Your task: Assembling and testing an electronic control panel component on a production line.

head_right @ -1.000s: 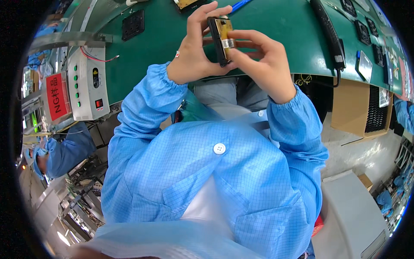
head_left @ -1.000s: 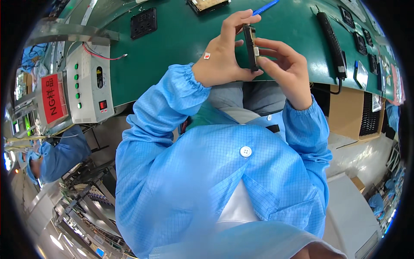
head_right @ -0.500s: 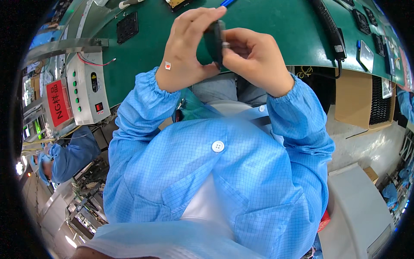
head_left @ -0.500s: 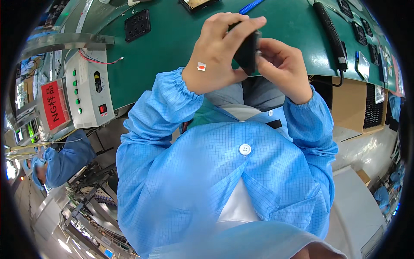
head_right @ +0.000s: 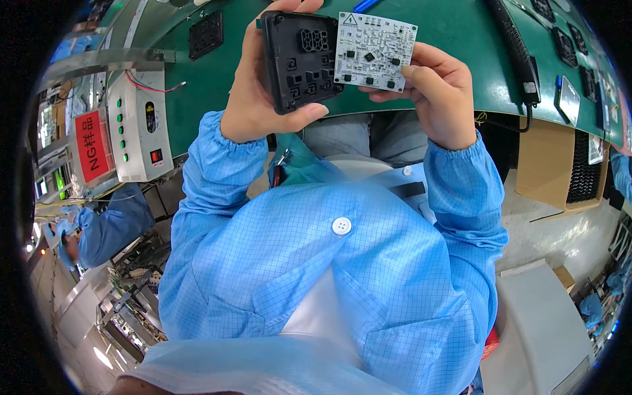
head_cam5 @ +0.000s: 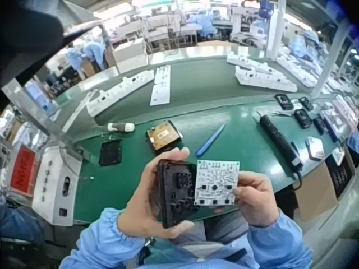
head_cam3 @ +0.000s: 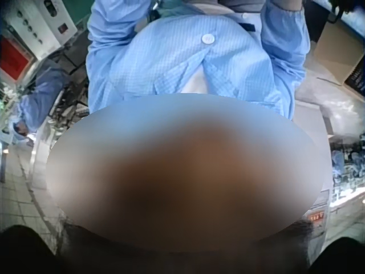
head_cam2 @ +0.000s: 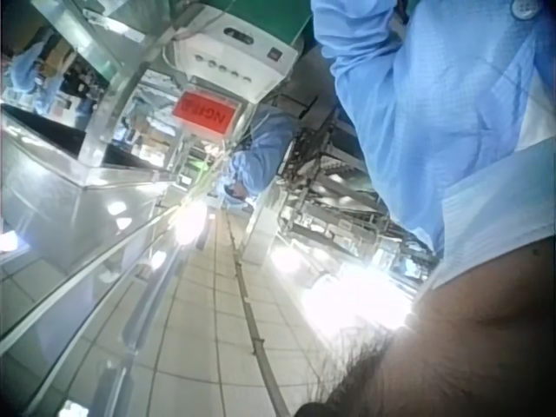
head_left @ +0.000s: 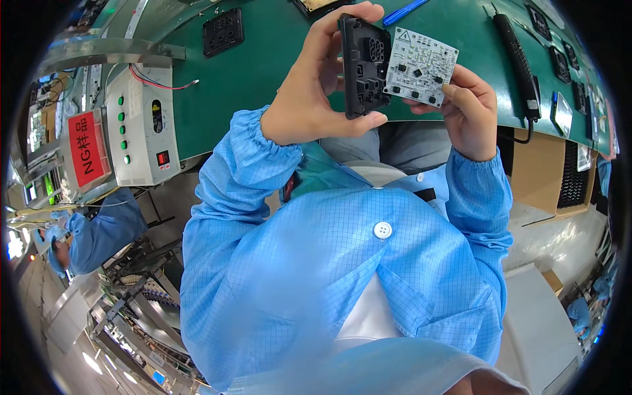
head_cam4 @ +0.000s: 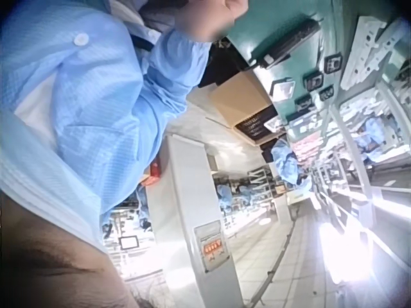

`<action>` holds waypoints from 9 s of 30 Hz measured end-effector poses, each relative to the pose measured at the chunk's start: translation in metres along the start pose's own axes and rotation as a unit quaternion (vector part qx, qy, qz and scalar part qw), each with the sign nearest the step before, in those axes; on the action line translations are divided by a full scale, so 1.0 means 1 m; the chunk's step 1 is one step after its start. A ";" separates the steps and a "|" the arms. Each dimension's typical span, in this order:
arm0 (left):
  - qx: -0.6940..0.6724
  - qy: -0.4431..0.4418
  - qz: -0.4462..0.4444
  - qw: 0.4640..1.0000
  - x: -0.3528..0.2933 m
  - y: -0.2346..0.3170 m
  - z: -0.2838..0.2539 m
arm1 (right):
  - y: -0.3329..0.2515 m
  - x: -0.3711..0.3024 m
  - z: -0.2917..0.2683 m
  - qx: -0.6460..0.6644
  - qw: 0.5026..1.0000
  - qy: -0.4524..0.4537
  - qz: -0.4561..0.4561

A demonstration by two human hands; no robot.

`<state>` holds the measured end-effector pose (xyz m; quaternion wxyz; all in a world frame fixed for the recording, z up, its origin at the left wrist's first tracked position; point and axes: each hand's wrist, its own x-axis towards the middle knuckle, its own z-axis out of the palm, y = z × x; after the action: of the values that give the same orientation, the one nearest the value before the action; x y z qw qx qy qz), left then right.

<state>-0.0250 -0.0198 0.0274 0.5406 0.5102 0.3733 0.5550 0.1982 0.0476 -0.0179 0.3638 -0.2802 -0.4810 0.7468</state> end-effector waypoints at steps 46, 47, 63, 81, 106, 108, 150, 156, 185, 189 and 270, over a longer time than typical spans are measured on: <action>-0.211 -0.041 -0.020 0.976 -0.013 -0.016 -0.008 | 0.025 0.028 -0.041 0.028 0.994 0.094 -0.043; -0.220 -0.041 -0.019 0.974 -0.014 -0.015 -0.007 | 0.026 0.028 -0.040 0.023 0.995 0.093 -0.037; -0.154 -0.083 0.038 0.984 0.000 0.004 -0.007 | 0.027 0.029 -0.038 0.039 0.995 0.082 -0.048; 0.024 -0.265 0.300 0.916 0.095 0.144 0.030 | 0.033 0.024 -0.034 0.045 0.993 0.080 -0.070; 0.035 -0.265 0.349 0.898 0.078 0.242 0.097 | 0.025 0.018 -0.035 0.069 0.994 0.034 -0.083; 0.046 -0.262 0.355 0.896 0.077 0.243 0.098 | 0.026 0.019 -0.036 0.070 0.993 0.034 -0.083; 0.056 -0.239 0.380 0.892 0.069 0.246 0.103 | 0.026 0.017 -0.034 0.070 0.993 0.037 -0.087; 0.047 -0.251 0.367 0.894 0.066 0.246 0.103 | 0.026 0.017 -0.034 0.066 0.993 0.036 -0.089; 0.060 -0.259 0.372 0.889 0.064 0.249 0.101 | 0.029 0.019 -0.035 0.054 0.993 0.041 -0.094; 0.051 -0.265 0.363 0.892 0.064 0.247 0.099 | 0.029 0.018 -0.034 0.056 0.993 0.041 -0.094; 0.079 -0.271 0.398 0.873 0.065 0.239 0.090 | 0.030 0.018 -0.034 0.054 0.993 0.033 -0.100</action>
<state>0.0170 -0.0009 0.2872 0.3118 0.7872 0.0200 0.5316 0.2062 0.0714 -0.0600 0.4670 -0.2350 -0.4535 0.7218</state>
